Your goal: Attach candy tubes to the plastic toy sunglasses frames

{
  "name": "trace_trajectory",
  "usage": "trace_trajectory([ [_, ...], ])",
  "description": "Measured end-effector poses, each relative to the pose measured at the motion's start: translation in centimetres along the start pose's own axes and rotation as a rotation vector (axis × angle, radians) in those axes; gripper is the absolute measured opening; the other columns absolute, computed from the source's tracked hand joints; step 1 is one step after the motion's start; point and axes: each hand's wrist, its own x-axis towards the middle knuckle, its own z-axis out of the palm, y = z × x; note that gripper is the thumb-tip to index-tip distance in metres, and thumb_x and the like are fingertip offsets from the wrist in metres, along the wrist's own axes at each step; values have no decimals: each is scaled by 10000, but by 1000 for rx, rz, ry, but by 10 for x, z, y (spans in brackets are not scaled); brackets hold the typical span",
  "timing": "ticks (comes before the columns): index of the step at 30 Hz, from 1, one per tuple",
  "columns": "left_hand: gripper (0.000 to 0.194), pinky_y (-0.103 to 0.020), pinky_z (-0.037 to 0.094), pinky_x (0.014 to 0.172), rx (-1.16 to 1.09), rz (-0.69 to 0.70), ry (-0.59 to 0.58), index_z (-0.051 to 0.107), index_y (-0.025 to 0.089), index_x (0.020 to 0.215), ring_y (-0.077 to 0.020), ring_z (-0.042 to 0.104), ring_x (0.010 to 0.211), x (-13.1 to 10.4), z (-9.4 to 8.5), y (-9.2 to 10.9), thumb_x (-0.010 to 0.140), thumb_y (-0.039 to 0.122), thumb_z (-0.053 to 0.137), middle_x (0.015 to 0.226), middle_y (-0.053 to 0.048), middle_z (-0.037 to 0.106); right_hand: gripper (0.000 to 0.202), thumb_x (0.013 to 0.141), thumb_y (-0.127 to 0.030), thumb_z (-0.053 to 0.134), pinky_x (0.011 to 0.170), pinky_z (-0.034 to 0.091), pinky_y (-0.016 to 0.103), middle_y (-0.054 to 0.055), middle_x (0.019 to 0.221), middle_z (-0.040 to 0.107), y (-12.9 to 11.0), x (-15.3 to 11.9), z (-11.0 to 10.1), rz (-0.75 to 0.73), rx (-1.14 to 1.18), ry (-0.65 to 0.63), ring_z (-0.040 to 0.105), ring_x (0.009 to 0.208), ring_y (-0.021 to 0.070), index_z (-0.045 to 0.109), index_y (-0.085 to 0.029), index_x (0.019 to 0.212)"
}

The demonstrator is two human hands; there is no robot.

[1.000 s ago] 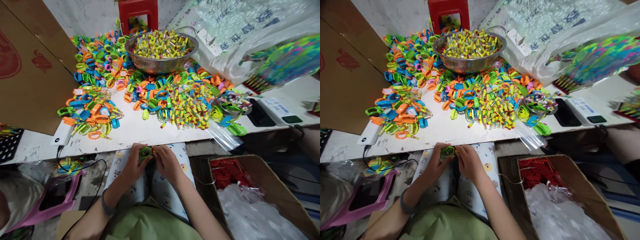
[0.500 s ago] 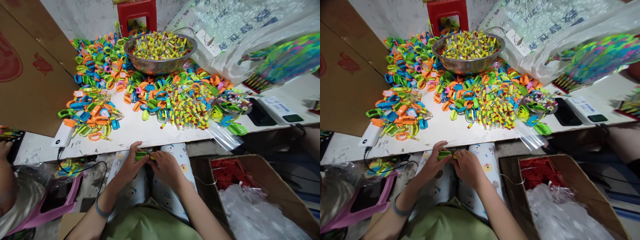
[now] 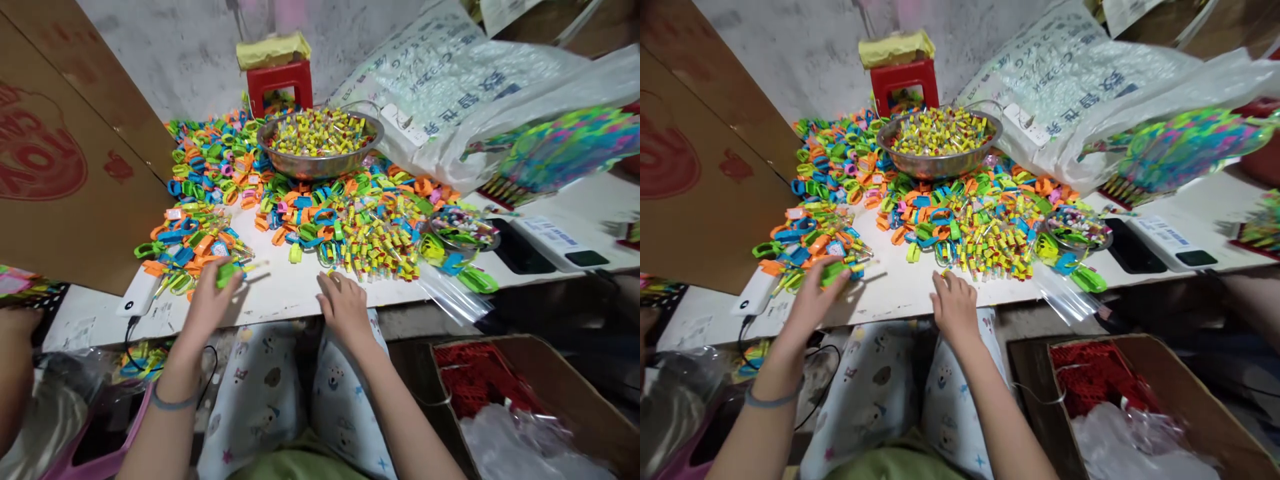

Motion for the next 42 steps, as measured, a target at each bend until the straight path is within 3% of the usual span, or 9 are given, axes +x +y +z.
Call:
trace_trajectory([
  [4, 410, -442, 379, 1070, 178, 94, 352, 586, 168, 1205, -282, 511, 1212, 68, -37, -26, 881, 420, 575, 1208, -133, 589, 346, 881, -98, 540, 905, 322, 469, 124, 1271, 613, 12, 7, 12, -14, -47, 70, 522, 1086, 310, 632, -207, 1196],
  [9, 417, -536, 246, 1149, 334, 99, 450, 598, 142, 1226, -354, 340, 1383, 98, -35, -43, 879, 372, 583, 1410, -197, 449, 322, 881, -82, 522, 834, 317, 428, 103, 1130, 662, 9, 0, 14, -47, -19, 99, 534, 965, 274, 647, -217, 1145],
  [12, 303, -535, 264, 1135, 330, 269, 362, 641, 170, 1137, -334, 375, 1352, 78, 2, -24, 901, 338, 550, 1381, -168, 485, 211, 917, -158, 538, 819, 311, 416, 94, 1051, 660, 8, 1, 11, -34, -1, 101, 527, 933, 269, 664, -228, 1071],
  [15, 183, -519, 344, 1072, 266, 358, 73, 689, 200, 923, -324, 469, 1239, 51, 57, 6, 905, 311, 545, 1251, -132, 576, 111, 918, -202, 556, 839, 310, 415, 87, 1005, 646, 8, 3, 10, -32, 36, 105, 526, 949, 271, 657, -223, 961],
  [21, 195, -597, 340, 1021, 72, 118, -64, 655, 168, 822, -378, 464, 1212, 47, 132, 36, 891, 333, 578, 1243, -181, 571, 105, 921, -169, 479, 856, 342, 394, 60, 895, 673, 1, -6, 14, -79, 256, 129, 577, 880, 232, 580, -191, 940],
  [26, 106, -459, 437, 998, -113, 129, -219, 597, 182, 838, -265, 568, 1137, 21, 127, 33, 854, 285, 618, 1170, -124, 622, 139, 931, -218, 439, 779, 440, 346, 58, 880, 683, -4, -18, 14, 44, 554, 109, 615, 837, 213, 576, -199, 945],
  [32, 606, -341, 515, 861, -798, -188, -505, 452, 203, 1261, -204, 643, 1005, -68, 105, 25, 763, 390, 744, 1166, -116, 640, 179, 971, -370, 454, 664, 486, 284, 30, 849, 659, -13, -37, 6, 204, 866, 74, 618, 750, 172, 544, -218, 1002],
  [36, 378, -374, 460, 994, -762, -199, -474, 606, 199, 1148, -228, 594, 1126, -103, 101, 28, 883, 469, 595, 1191, -96, 646, 175, 982, -384, 459, 660, 499, 284, 32, 856, 651, -22, -56, 3, 173, 924, -17, 624, 767, 177, 545, -233, 1005],
  [42, 427, -347, 494, 951, -846, -162, -437, 473, 236, 1266, -191, 603, 1091, -120, 111, 28, 908, 444, 580, 1220, -81, 596, 147, 960, -344, 492, 655, 515, 284, 37, 882, 661, -22, -65, 1, 209, 913, -6, 638, 773, 178, 570, -228, 1003],
])
